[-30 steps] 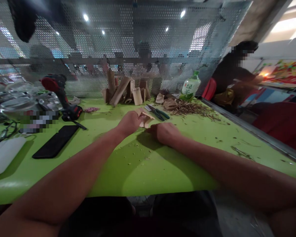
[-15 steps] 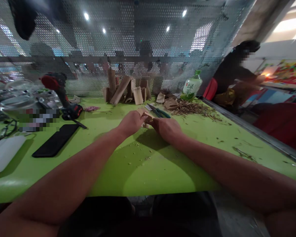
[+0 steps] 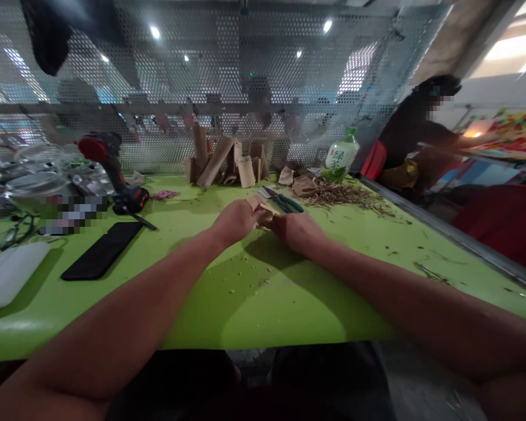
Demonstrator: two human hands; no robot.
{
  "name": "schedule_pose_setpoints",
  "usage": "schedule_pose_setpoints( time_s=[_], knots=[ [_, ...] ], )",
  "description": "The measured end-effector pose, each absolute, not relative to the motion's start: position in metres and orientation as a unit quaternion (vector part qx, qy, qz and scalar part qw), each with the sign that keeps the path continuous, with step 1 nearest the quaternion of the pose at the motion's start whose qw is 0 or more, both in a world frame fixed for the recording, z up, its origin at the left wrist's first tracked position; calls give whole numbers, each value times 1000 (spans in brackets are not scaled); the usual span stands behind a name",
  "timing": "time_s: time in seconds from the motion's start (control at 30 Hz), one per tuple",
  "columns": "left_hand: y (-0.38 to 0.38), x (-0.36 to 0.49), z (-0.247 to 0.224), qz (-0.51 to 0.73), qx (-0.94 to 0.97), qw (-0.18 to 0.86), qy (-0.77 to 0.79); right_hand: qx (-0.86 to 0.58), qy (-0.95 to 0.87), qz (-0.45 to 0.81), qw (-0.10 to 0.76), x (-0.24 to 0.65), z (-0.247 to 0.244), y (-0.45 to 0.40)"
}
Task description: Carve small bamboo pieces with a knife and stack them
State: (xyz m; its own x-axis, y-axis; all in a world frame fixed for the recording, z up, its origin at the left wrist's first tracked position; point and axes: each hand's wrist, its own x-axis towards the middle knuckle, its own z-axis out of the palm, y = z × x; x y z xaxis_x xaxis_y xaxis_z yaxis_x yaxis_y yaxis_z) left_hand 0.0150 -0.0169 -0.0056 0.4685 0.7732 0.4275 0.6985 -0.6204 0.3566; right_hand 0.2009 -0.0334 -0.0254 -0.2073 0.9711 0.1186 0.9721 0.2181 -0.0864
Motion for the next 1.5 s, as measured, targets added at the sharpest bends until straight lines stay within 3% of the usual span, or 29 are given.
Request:
schedule_pose_setpoints(
  time_s=[0.23,0.53,1.13,1.4,1.5],
  knots=[
    [-15,14,-5,292,847,75,437,-565,-825,1,23,198,-21,-45],
    [-17,17,-3,288,847,97,437,-605,-785,-31,132,200,-18,-41],
    [-15,15,-6,285,854,63,431,-585,-810,-13,30,198,-21,-41],
    [-19,17,-2,283,849,78,439,-603,-787,-41,120,201,-23,-39],
    [-19,18,-2,298,849,88,428,-609,-785,-55,105,200,-22,-38]
  ],
)
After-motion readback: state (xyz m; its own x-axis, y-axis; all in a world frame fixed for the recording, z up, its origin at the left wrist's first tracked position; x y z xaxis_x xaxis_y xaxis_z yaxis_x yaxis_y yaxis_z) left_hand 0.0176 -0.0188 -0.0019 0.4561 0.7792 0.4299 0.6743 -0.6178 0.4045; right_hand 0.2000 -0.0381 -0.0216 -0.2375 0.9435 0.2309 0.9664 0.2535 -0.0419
